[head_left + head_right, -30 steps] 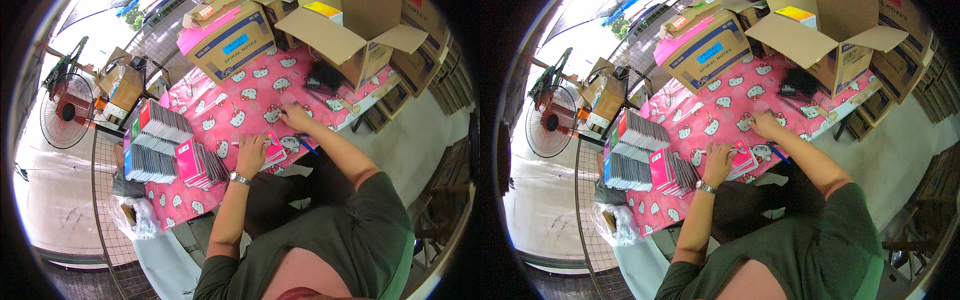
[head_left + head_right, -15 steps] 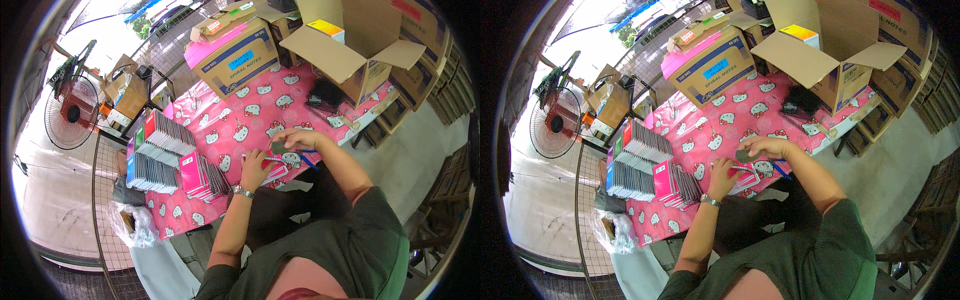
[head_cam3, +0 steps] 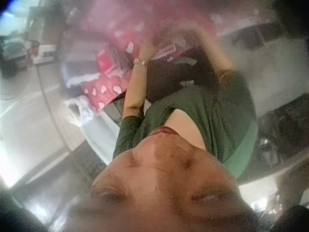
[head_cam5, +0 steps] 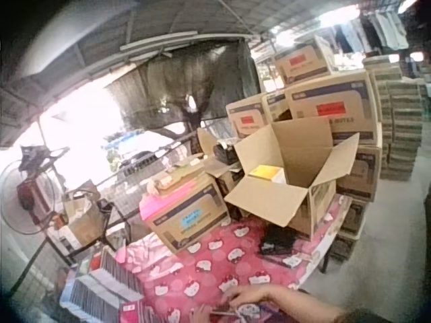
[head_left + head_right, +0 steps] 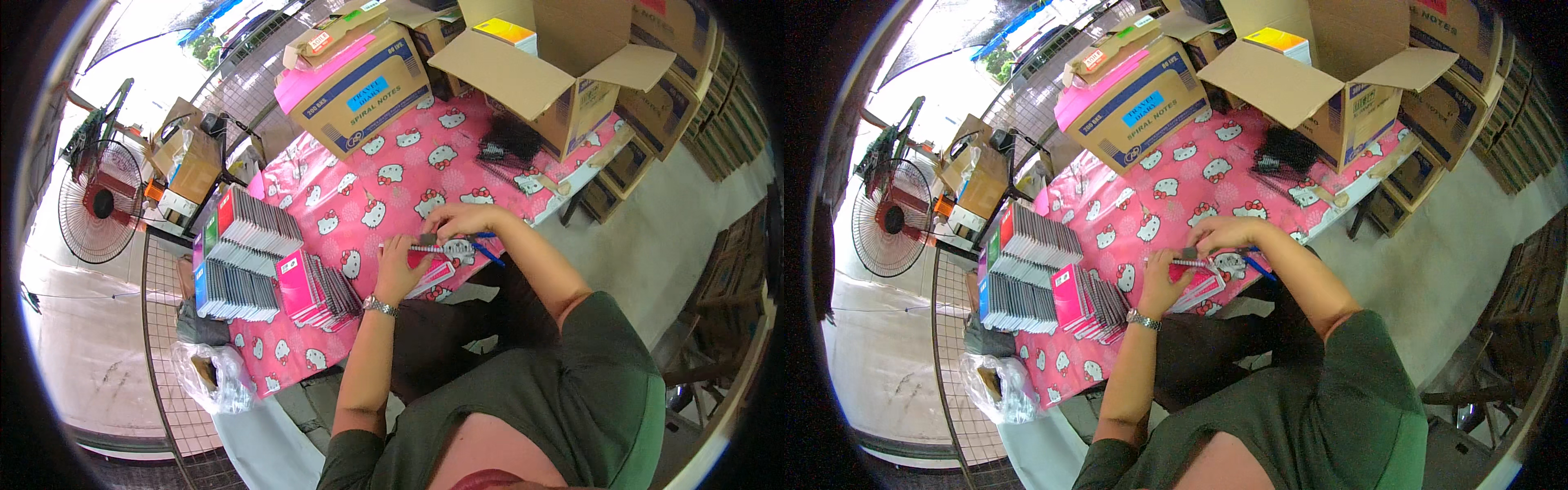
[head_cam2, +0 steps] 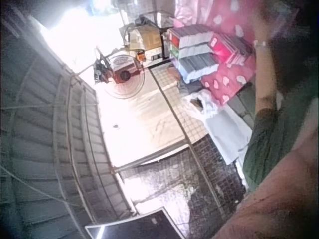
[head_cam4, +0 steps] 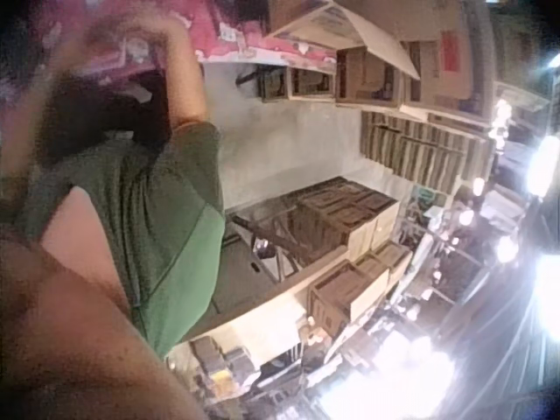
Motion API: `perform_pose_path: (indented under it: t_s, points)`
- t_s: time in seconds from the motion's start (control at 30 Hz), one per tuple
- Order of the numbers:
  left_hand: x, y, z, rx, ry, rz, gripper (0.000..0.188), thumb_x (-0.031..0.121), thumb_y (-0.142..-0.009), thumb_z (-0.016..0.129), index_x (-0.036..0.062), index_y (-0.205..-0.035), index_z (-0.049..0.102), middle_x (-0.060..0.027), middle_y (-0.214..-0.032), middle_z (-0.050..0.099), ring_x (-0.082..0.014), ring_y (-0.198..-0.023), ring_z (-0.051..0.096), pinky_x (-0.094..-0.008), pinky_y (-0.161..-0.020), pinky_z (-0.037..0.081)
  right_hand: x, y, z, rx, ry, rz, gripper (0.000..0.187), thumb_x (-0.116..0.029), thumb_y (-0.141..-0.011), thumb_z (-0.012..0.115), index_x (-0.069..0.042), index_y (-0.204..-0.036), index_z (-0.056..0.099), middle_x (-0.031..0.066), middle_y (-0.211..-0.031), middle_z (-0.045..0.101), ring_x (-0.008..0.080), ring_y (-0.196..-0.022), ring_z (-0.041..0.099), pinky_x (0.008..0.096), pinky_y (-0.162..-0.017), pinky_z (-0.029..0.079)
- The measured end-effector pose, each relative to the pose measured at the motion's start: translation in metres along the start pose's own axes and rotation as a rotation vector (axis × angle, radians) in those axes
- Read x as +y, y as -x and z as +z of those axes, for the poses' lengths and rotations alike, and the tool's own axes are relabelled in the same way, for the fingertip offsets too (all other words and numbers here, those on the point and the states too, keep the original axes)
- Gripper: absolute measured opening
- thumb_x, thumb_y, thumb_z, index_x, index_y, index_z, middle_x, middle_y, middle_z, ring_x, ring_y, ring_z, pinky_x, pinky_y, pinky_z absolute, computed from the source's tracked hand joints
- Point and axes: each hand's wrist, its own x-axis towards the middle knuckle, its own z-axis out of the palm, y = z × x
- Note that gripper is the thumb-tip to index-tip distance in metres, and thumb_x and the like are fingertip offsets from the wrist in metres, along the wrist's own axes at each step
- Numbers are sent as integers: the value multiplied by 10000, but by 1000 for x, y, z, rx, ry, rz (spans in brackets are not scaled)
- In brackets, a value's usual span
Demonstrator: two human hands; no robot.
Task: The person assembles spiral notebooks by inserting a wire coil through the punched holes of the covers and inner pages, then uses a tool to crimp the ends of the coil.
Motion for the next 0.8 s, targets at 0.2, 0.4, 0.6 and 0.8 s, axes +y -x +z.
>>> perform_pose_path:
  t_s: [0.2, 0.4, 0.6, 0.8]
  points:
    - [-14, -2, -3, 65, 154, 42, 311, 143, -770, 743, 44, -1018, 585, -136, -1026, 594, -342, -1011, 553, -453, -880, 433, 2, -7, -1, -13, -207, -162, 472, -161, -730, 690, -15, -1175, 627, 77, -1136, 617, 170, -1057, 565, 319, -977, 425]
    - [-31, 0, -17, 60, 171, 50, 266, 52, -798, 710, 20, -1033, 591, -148, -1008, 584, -342, -941, 569, -400, -791, 471, -7, -25, -4, -26, -146, -27, 445, -178, -762, 681, -20, -1174, 632, 30, -1044, 647, 144, -967, 591, 305, -862, 464]
    - [-28, -4, -17, -57, 323, -199, 249, 90, -839, 710, 12, -1041, 587, -128, -974, 597, -248, -823, 578, -339, -715, 477, 0, -39, -9, -9, -110, 3, 450, -200, -771, 695, -1, -1169, 624, 71, -1048, 662, 163, -964, 622, 319, -900, 474]
    - [-37, 0, -10, -83, 750, -396, 239, 29, -860, 702, 21, -1061, 573, -27, -861, 590, -95, -731, 540, -263, -649, 444, -1, -45, -7, -35, -143, -26, 532, -274, -723, 731, 6, -1164, 631, 118, -1109, 666, 205, -1004, 630, 338, -923, 472]
